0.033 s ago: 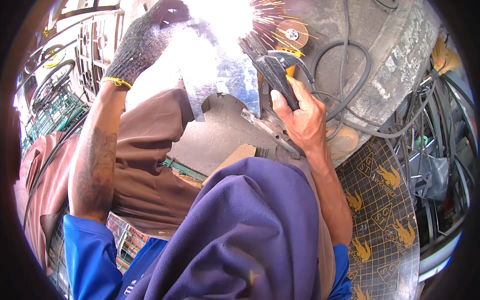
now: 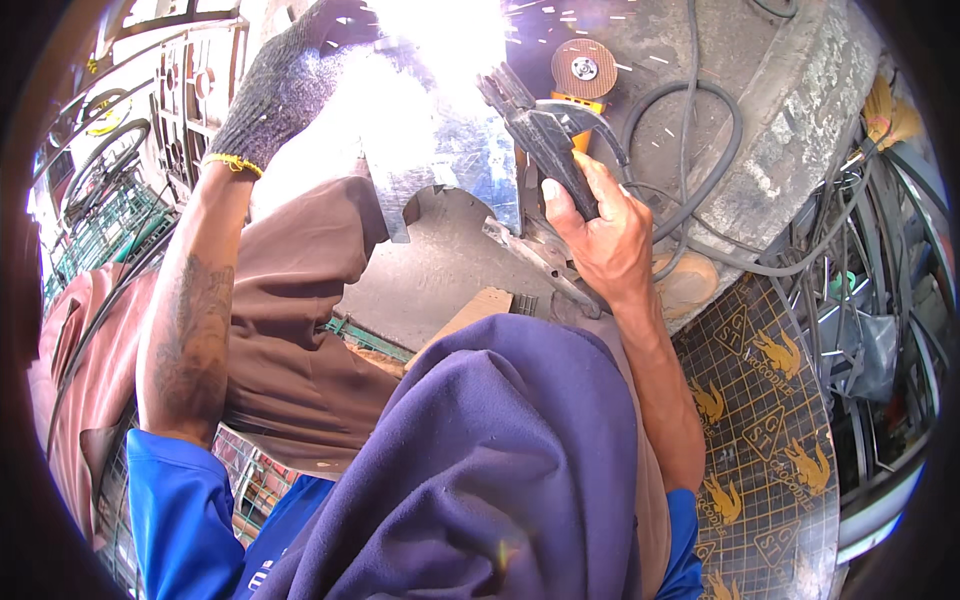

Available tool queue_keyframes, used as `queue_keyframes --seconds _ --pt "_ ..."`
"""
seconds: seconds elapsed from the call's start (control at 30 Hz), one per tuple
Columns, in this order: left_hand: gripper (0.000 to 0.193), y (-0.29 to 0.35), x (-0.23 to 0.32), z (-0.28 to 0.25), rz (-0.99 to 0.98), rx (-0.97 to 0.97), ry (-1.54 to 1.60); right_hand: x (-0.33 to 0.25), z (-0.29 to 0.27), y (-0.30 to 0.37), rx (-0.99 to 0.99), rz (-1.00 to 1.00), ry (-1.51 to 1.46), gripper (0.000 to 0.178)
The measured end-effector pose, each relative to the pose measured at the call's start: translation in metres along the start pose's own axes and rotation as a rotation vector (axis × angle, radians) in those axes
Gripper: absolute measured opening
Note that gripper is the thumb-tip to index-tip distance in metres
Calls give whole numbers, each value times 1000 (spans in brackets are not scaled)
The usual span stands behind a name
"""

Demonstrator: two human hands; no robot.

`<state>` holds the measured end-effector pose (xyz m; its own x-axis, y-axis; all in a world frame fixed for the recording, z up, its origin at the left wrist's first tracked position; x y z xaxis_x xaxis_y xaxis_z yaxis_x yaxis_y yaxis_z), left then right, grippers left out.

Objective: Use a welding torch and pliers to join and shape metal pieces.

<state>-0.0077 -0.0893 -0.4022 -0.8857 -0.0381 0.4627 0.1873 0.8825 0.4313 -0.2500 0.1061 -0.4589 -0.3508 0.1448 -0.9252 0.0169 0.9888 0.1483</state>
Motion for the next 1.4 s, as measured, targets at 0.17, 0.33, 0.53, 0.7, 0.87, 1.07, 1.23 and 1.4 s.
queue_keyframes --seconds 0.17,0.33,0.53,0.7,0.87,1.07,1.23,1.4 --pt "21 0 0 -6 -90 18 -104 2 1 2 19 2 -43 37" --pt "20 -2 -3 -1 -160 0 -142 2 -4 2 34 20 -31 37" --pt "20 1 4 -3 -156 -14 -98 6 -1 3 22 27 -63 37" --pt "20 -2 -5 0 -164 -18 -88 3 0 2 4 34 -38 37" --pt "19 -5 -5 2 -168 -36 -81 2 -1 2 5 26 -31 37" --pt "32 7 -7 -5 329 144 -326 -2 2 0 9 -17 -26 39" --pt "40 -5 -17 8 65 -19 -270 4 2 2 10 21 -67 38" --pt "23 -4 -4 3 -227 -46 -162 5 -4 3 22 32 -18 39"
Point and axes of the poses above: each hand's wrist, its own y-axis away from the middle knuckle, its own z-axis out of the palm, x = y × z, the point moved 10 cm from there along -y, towards the middle knuckle, and after that the axes turned 12 degrees about -z, right-handed, at the moved point
